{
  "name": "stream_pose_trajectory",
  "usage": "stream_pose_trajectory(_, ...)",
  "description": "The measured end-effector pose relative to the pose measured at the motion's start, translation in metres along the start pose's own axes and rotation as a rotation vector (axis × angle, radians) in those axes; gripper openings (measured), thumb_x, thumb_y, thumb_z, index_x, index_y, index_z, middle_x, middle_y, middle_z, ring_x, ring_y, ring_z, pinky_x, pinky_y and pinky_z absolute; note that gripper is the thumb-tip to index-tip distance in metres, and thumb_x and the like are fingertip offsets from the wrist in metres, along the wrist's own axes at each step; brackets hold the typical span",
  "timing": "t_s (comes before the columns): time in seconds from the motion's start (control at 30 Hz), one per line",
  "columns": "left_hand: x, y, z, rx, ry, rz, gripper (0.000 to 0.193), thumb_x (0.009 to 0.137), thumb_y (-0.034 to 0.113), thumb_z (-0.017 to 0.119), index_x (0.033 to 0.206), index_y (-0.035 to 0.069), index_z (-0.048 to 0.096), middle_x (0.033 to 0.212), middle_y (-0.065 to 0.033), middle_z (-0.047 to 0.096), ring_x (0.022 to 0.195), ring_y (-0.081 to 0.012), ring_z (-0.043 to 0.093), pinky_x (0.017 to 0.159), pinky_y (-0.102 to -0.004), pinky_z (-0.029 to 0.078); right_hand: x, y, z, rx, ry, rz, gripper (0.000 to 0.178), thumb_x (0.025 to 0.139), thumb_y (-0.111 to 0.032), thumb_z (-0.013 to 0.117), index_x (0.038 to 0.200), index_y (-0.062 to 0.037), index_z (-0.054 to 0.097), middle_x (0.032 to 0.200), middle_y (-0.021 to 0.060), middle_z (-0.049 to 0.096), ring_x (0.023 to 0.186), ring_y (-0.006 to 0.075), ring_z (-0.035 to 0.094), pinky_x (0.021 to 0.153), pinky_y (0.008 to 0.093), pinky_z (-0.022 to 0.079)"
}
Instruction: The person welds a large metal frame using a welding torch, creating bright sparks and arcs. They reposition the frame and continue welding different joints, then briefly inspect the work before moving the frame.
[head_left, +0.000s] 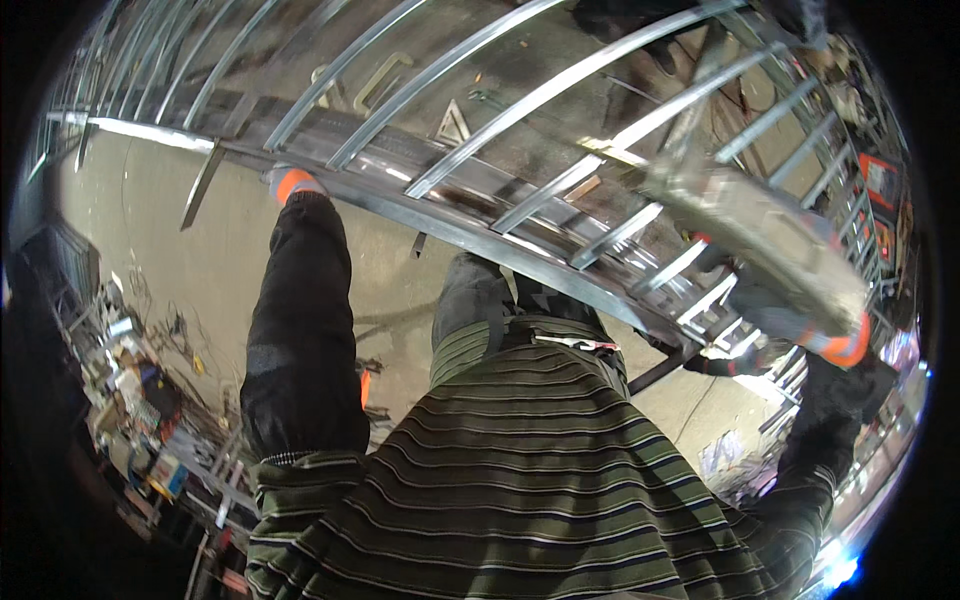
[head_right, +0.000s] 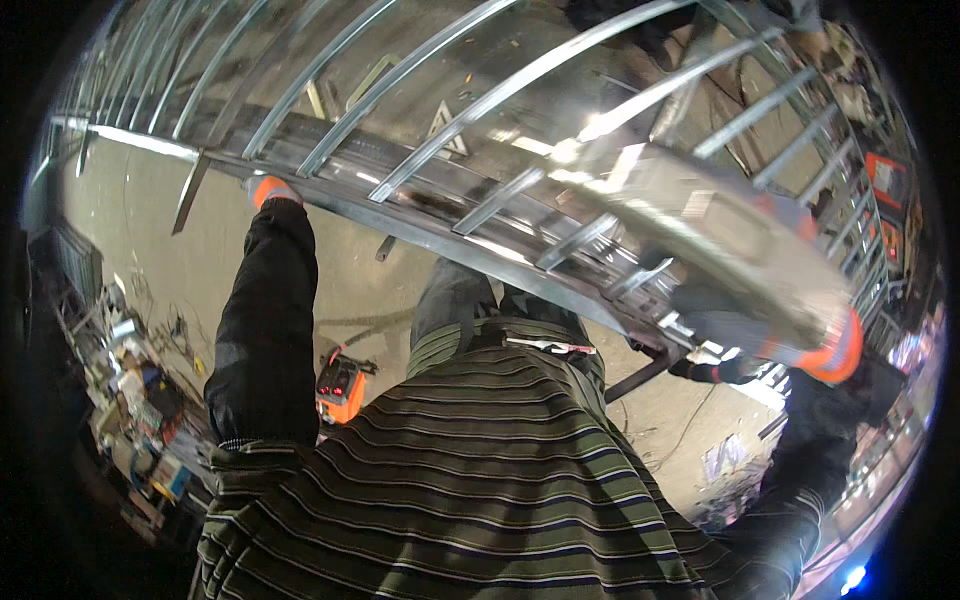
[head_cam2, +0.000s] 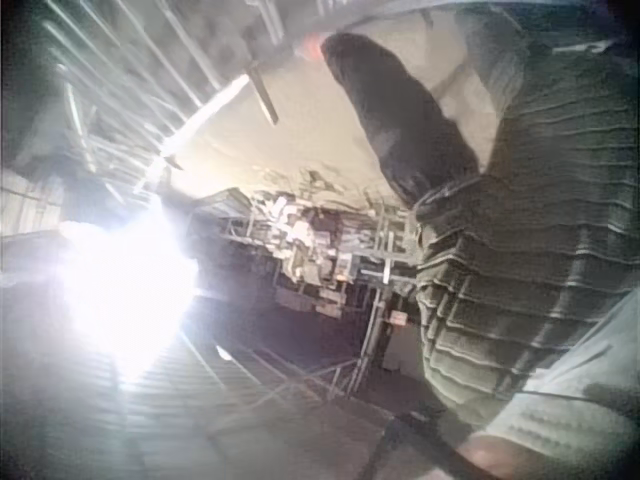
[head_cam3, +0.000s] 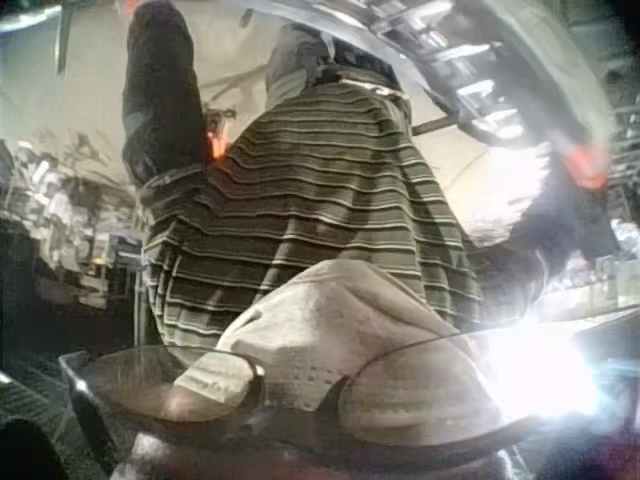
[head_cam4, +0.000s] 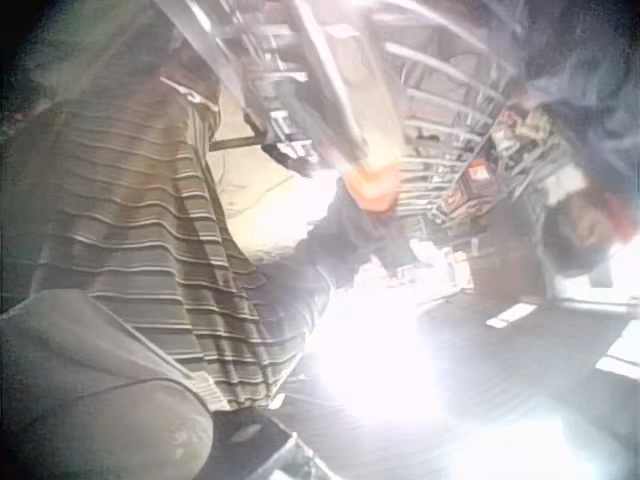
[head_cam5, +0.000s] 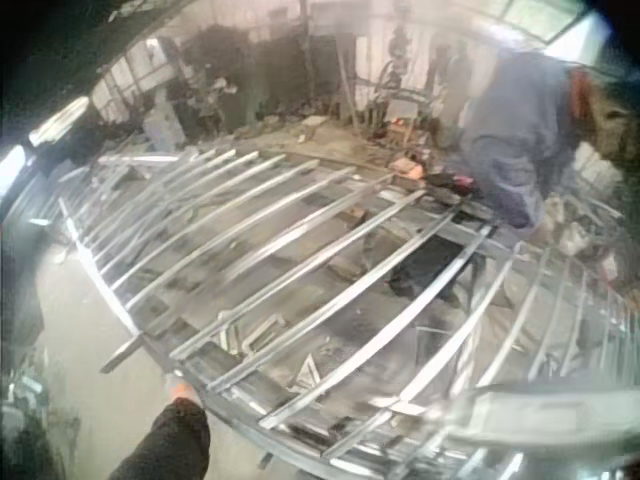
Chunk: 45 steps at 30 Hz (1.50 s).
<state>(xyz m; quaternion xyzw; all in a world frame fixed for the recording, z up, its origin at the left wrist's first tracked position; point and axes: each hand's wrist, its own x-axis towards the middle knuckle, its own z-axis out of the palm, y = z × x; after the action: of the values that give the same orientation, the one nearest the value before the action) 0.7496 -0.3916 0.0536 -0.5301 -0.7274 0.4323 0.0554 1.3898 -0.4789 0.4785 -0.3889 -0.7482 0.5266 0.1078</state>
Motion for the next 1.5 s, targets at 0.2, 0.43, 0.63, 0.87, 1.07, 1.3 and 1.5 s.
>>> stream_pose_trajectory(0.2, -0.014, -0.001, 0.011, -0.640, 0.183, -0.159, 0.028, 0.104, 0.028, 0.052, 0.108, 0.011, 0.075, 0.104, -0.0061, 0.076, 0.091, -0.0229, 0.073, 0.069, -0.0372, 0.054, 0.130, 0.051, 0.043, 0.349, -0.267, -0.088, 0.068, 0.084, -0.018, 0.081, 0.144, 0.0030, 0.054, 0.138, 0.0194, 0.061, 0.115, 0.0273, 0.064, 0.095, 0.0380, 0.051)
stream_pose_trajectory(0.43, -0.057, -0.009, -0.054, -1.648, 0.044, -0.345, 0.037, 0.104, 0.031, 0.051, 0.115, 0.002, 0.070, 0.112, -0.0138, 0.074, 0.096, -0.0302, 0.070, 0.078, -0.0419, 0.055, 0.163, 0.093, 0.085, 0.536, -0.260, -0.038, 0.067, 0.085, -0.013, 0.081, 0.144, 0.0014, 0.054, 0.130, 0.0163, 0.066, 0.112, 0.0219, 0.066, 0.093, 0.0344, 0.052)
stream_pose_trajectory(0.63, -0.070, -0.006, -0.091, -2.334, 0.014, -0.767, 0.051, 0.103, 0.043, 0.051, 0.120, -0.002, 0.067, 0.119, -0.0178, 0.072, 0.100, -0.0343, 0.069, 0.086, -0.0427, 0.055, 0.164, 0.098, 0.096, 0.693, -0.238, 0.124, 0.070, 0.086, -0.020, 0.085, 0.146, -0.0010, 0.053, 0.131, 0.0124, 0.067, 0.112, 0.0171, 0.065, 0.095, 0.0314, 0.052)
stream_pose_trajectory(0.87, -0.059, -0.003, -0.076, -2.501, 0.084, -0.811, 0.060, 0.102, 0.050, 0.052, 0.125, -0.004, 0.065, 0.120, -0.0179, 0.072, 0.102, -0.0337, 0.069, 0.088, -0.0414, 0.054, 0.166, 0.096, 0.095, 0.687, -0.270, 0.132, 0.070, 0.085, -0.024, 0.085, 0.144, -0.0019, 0.055, 0.136, 0.0133, 0.065, 0.120, 0.0187, 0.063, 0.101, 0.0337, 0.050)
stream_pose_trajectory(1.07, -0.057, -0.002, -0.071, -2.278, 0.117, -0.774, 0.046, 0.101, 0.041, 0.058, 0.120, -0.001, 0.066, 0.118, -0.0156, 0.073, 0.100, -0.0320, 0.069, 0.085, -0.0410, 0.055, 0.165, 0.102, 0.093, 0.441, -0.272, -0.007, 0.066, 0.087, -0.025, 0.084, 0.143, -0.0022, 0.057, 0.140, 0.0152, 0.062, 0.123, 0.0243, 0.062, 0.104, 0.0363, 0.048)
stream_pose_trajectory(1.3, -0.076, -0.040, -0.069, -2.767, -0.289, -0.123, 0.042, 0.097, 0.040, 0.063, 0.121, 0.006, 0.067, 0.120, -0.0106, 0.073, 0.103, -0.0281, 0.070, 0.087, -0.0395, 0.055, 0.162, 0.099, 0.093, 0.561, -0.291, 0.114, 0.066, 0.086, -0.021, 0.085, 0.144, -0.0025, 0.057, 0.140, 0.0146, 0.061, 0.123, 0.0239, 0.062, 0.103, 0.0362, 0.048)
stream_pose_trajectory(1.5, -0.057, -0.023, -0.042, -1.898, -0.050, -0.095, 0.044, 0.096, 0.041, 0.063, 0.127, 0.009, 0.066, 0.123, -0.0082, 0.073, 0.106, -0.0268, 0.070, 0.089, -0.0381, 0.055, 0.161, 0.092, 0.089, 0.449, -0.274, 0.146, 0.066, 0.086, -0.016, 0.085, 0.144, -0.0031, 0.057, 0.140, 0.0130, 0.061, 0.125, 0.0232, 0.060, 0.105, 0.0363, 0.046)
